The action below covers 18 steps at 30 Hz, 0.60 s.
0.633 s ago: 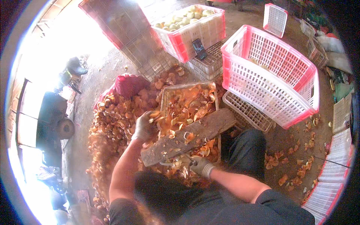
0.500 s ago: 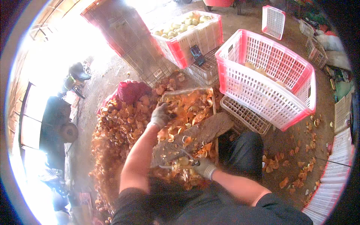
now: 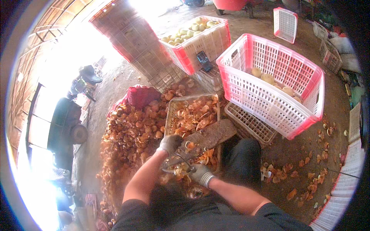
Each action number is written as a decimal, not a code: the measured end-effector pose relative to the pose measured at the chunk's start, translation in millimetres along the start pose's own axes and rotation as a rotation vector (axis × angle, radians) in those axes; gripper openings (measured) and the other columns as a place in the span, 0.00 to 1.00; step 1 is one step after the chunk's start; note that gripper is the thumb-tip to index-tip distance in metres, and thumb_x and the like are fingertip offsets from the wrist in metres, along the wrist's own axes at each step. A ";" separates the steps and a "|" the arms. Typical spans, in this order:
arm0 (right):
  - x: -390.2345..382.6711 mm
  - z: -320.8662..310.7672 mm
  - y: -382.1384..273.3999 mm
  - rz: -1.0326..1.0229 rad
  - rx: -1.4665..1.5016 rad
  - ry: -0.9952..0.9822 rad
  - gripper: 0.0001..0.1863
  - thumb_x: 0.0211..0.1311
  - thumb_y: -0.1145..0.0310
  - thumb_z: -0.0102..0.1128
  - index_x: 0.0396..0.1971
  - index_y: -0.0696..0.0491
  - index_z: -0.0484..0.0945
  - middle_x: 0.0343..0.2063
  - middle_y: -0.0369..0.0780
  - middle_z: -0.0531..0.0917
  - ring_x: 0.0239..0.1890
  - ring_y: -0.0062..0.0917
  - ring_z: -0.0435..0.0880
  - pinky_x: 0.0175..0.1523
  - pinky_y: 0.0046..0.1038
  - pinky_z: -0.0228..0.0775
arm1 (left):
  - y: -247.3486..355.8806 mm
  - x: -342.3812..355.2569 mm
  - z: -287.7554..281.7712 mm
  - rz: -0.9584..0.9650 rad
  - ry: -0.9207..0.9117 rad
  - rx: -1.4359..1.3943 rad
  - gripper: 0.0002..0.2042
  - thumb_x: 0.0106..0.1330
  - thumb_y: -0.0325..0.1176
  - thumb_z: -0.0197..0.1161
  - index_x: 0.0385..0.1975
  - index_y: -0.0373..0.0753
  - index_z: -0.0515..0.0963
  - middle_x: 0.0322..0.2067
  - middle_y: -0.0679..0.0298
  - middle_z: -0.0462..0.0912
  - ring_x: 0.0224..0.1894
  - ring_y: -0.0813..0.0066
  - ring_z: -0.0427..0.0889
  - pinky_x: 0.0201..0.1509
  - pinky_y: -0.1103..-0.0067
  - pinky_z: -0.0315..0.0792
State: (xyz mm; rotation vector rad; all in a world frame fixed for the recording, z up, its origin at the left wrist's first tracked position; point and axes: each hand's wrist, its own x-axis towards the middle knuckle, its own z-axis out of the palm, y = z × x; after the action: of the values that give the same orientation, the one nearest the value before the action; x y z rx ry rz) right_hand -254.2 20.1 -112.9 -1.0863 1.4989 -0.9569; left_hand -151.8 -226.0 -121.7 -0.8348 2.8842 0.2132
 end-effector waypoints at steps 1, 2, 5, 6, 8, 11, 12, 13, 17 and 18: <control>0.9 2.1 2.9 -0.041 0.011 0.004 0.15 0.53 0.62 0.62 0.38 0.55 0.80 0.31 0.45 0.84 0.34 0.31 0.83 0.43 0.32 0.73 | 2.3 -11.1 9.4 -0.083 0.013 -0.075 0.16 0.62 0.41 0.60 0.50 0.49 0.78 0.38 0.59 0.84 0.38 0.57 0.84 0.42 0.68 0.77; -3.1 1.6 -3.1 -0.046 0.012 0.018 0.15 0.53 0.63 0.62 0.38 0.55 0.79 0.30 0.44 0.84 0.33 0.31 0.82 0.42 0.32 0.73 | 3.7 -21.0 18.8 -0.174 0.026 -0.156 0.17 0.63 0.43 0.60 0.50 0.50 0.77 0.38 0.60 0.84 0.38 0.57 0.83 0.42 0.68 0.77; -6.8 -2.9 -17.7 -0.011 0.001 0.017 0.13 0.54 0.65 0.60 0.38 0.56 0.78 0.28 0.44 0.83 0.31 0.29 0.81 0.39 0.33 0.72 | 2.7 -28.1 34.5 -0.274 0.043 -0.179 0.18 0.65 0.46 0.57 0.53 0.53 0.75 0.44 0.57 0.81 0.46 0.54 0.80 0.49 0.64 0.73; -4.0 -3.9 -18.5 0.038 -0.010 -0.016 0.13 0.54 0.65 0.59 0.38 0.56 0.78 0.28 0.44 0.83 0.30 0.29 0.80 0.39 0.32 0.71 | 1.4 -26.7 37.4 -0.305 0.049 -0.185 0.18 0.65 0.46 0.56 0.54 0.53 0.74 0.46 0.56 0.81 0.49 0.53 0.79 0.51 0.63 0.72; 1.4 -1.6 -10.2 0.124 0.028 -0.036 0.13 0.54 0.66 0.58 0.39 0.56 0.78 0.27 0.44 0.82 0.29 0.28 0.79 0.38 0.32 0.71 | 5.5 -14.4 36.7 -0.382 -0.004 -0.269 0.18 0.65 0.45 0.56 0.54 0.53 0.75 0.45 0.54 0.81 0.51 0.52 0.77 0.54 0.64 0.70; 14.5 14.9 12.6 0.172 0.080 -0.026 0.14 0.55 0.67 0.57 0.40 0.56 0.78 0.26 0.44 0.82 0.28 0.28 0.78 0.38 0.31 0.71 | -0.4 -3.7 47.7 -0.450 0.000 -0.363 0.18 0.64 0.44 0.57 0.54 0.54 0.76 0.43 0.51 0.81 0.51 0.50 0.78 0.53 0.65 0.70; 17.4 19.7 17.0 0.157 0.028 -0.029 0.14 0.55 0.67 0.57 0.41 0.56 0.78 0.26 0.44 0.83 0.28 0.28 0.79 0.38 0.31 0.71 | -9.4 -1.4 62.8 -0.441 -0.015 -0.351 0.18 0.63 0.46 0.57 0.53 0.54 0.76 0.43 0.51 0.81 0.51 0.49 0.77 0.53 0.65 0.70; 20.2 24.0 21.9 0.142 -0.028 -0.032 0.15 0.55 0.67 0.57 0.42 0.57 0.78 0.26 0.44 0.83 0.28 0.28 0.79 0.39 0.31 0.72 | -16.5 1.7 78.4 -0.433 -0.028 -0.341 0.19 0.63 0.48 0.57 0.53 0.55 0.77 0.43 0.51 0.81 0.51 0.49 0.77 0.53 0.65 0.71; 23.8 30.1 43.6 0.137 -0.064 0.068 0.14 0.54 0.64 0.57 0.37 0.56 0.78 0.29 0.49 0.83 0.31 0.37 0.81 0.40 0.35 0.72 | 12.1 12.0 89.3 -0.386 -0.065 -0.297 0.20 0.61 0.51 0.59 0.51 0.55 0.77 0.46 0.51 0.79 0.51 0.49 0.76 0.55 0.66 0.71; 24.7 27.4 48.5 0.166 -0.059 0.036 0.16 0.55 0.66 0.58 0.42 0.56 0.78 0.30 0.46 0.84 0.32 0.32 0.81 0.42 0.32 0.73 | 23.0 12.3 87.2 -0.377 -0.074 -0.284 0.20 0.60 0.51 0.60 0.51 0.55 0.77 0.48 0.51 0.78 0.52 0.49 0.76 0.55 0.66 0.70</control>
State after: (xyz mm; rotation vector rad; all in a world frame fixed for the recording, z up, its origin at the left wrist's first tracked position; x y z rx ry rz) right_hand -237.1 9.0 -170.3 -0.9738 1.6278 -0.8254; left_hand -167.0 -198.2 -207.0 -1.3630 2.5973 0.6043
